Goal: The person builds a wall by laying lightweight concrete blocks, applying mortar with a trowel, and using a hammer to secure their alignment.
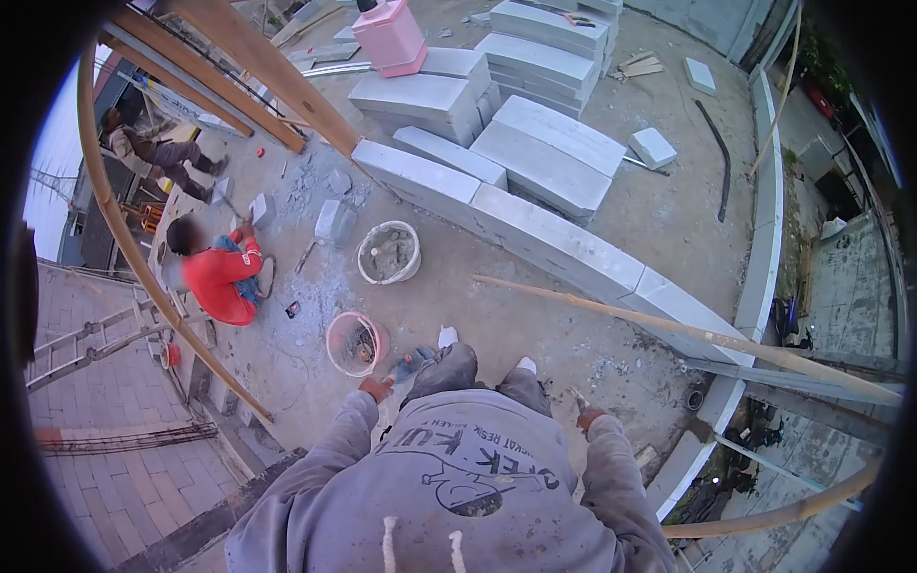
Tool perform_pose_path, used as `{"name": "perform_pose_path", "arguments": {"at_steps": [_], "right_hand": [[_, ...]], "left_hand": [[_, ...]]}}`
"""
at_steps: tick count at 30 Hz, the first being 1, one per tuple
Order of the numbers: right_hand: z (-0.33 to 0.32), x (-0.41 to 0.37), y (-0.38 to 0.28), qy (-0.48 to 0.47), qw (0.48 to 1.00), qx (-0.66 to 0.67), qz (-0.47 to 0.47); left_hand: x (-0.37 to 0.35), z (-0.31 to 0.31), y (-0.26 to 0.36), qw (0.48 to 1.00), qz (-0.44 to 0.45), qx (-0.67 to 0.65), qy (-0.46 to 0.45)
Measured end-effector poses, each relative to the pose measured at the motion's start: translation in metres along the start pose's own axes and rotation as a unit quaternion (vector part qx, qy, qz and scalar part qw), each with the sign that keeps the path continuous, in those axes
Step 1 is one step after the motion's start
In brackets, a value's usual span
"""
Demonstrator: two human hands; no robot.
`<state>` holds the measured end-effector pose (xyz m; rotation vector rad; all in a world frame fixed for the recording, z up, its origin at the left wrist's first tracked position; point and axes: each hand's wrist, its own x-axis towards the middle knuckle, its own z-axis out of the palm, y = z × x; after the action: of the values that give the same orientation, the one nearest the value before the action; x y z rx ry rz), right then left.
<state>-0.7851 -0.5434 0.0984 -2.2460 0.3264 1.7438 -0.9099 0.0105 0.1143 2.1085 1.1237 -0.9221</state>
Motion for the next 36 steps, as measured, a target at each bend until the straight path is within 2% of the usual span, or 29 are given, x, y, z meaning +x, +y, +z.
{"name": "perform_pose_path", "arguments": {"at_steps": [1, 2, 4, 5, 7, 8, 9, 11, 12, 13, 14, 16, 17, 19, 20, 22, 26, 28, 32, 34, 35, 36], "right_hand": [[-0.001, -0.005, -0.011, 0.024, 0.997, 0.07, 0.032], [0.0, 0.002, -0.015, 0.025, 0.997, 0.068, 0.032], [0.002, 0.021, -0.028, 0.019, 0.994, -0.029, -0.105], [0.0, 0.026, -0.038, 0.023, 0.994, -0.03, -0.106], [-0.001, 0.027, -0.061, 0.041, 0.982, -0.082, -0.166], [-0.003, 0.025, -0.074, 0.045, 0.982, -0.08, -0.163], [-0.005, 0.023, -0.086, 0.057, 0.986, -0.045, -0.15], [-0.002, 0.02, -0.105, 0.078, 0.989, -0.003, -0.126], [0.0, 0.021, -0.115, 0.092, 0.985, -0.002, -0.144], [0.002, 0.02, -0.127, 0.098, 0.984, -0.002, -0.151], [0.003, 0.019, -0.14, 0.103, 0.982, -0.002, -0.158], [0.003, 0.016, -0.166, 0.065, 0.986, 0.153, 0.006], [0.006, 0.017, -0.174, 0.061, 0.986, 0.152, 0.01], [0.008, 0.032, -0.19, 0.062, 0.977, 0.198, 0.055], [0.015, 0.066, -0.183, 0.055, 0.977, 0.2, 0.055], [0.048, 0.146, -0.158, 0.19, 0.979, 0.008, -0.065], [0.031, 0.136, -0.21, 0.192, 0.977, 0.094, -0.009], [0.027, 0.145, -0.229, 0.194, 0.976, 0.096, -0.004], [0.029, 0.177, -0.255, 0.134, 0.99, 0.045, -0.016], [0.015, 0.161, -0.28, 0.139, 0.985, 0.09, 0.053], [0.022, 0.179, -0.287, 0.132, 0.984, 0.099, 0.06], [0.03, 0.195, -0.29, 0.161, 0.983, 0.084, 0.028]], "left_hand": [[0.003, 0.001, 0.002, 1.0, 0.001, -0.015, -0.02], [0.001, -0.002, 0.01, 0.999, 0.003, -0.03, -0.041], [-0.016, -0.021, 0.045, 0.998, 0.029, -0.03, -0.042], [-0.024, -0.033, 0.061, 0.997, 0.056, -0.026, -0.042], [0.0, -0.043, 0.069, 0.996, 0.088, -0.018, -0.023], [0.007, -0.051, 0.077, 0.993, 0.12, -0.006, -0.006], [0.015, -0.061, 0.085, 0.996, 0.077, 0.038, 0.001], [0.014, -0.098, 0.104, 0.996, 0.083, 0.028, 0.002], [0.023, -0.111, 0.106, 0.997, 0.078, 0.013, 0.008], [0.081, -0.1, 0.079, 0.993, 0.105, 0.028, 0.049], [0.093, -0.115, 0.075, 0.993, 0.107, 0.029, 0.044], [0.11, -0.141, 0.066, 0.993, 0.072, 0.051, 0.081], [0.114, -0.152, 0.054, 0.993, 0.069, 0.054, 0.077], [0.121, -0.177, 0.034, 0.984, 0.146, 0.004, 0.098], [0.129, -0.19, 0.022, 0.985, 0.141, 0.01, 0.098], [0.14, -0.213, -0.009, 0.988, 0.129, 0.068, 0.04], [0.138, -0.244, -0.044, 0.99, 0.095, 0.099, 0.03], [0.127, -0.257, -0.041, 0.992, 0.068, 0.109, -0.014], [0.138, -0.252, -0.027, 0.989, 0.045, 0.138, -0.032], [0.149, -0.247, -0.012, 0.99, 0.113, 0.086, -0.008], [0.152, -0.25, 0.009, 0.989, 0.113, 0.097, -0.014], [0.153, -0.248, 0.03, 0.986, 0.118, 0.114, -0.027]]}}
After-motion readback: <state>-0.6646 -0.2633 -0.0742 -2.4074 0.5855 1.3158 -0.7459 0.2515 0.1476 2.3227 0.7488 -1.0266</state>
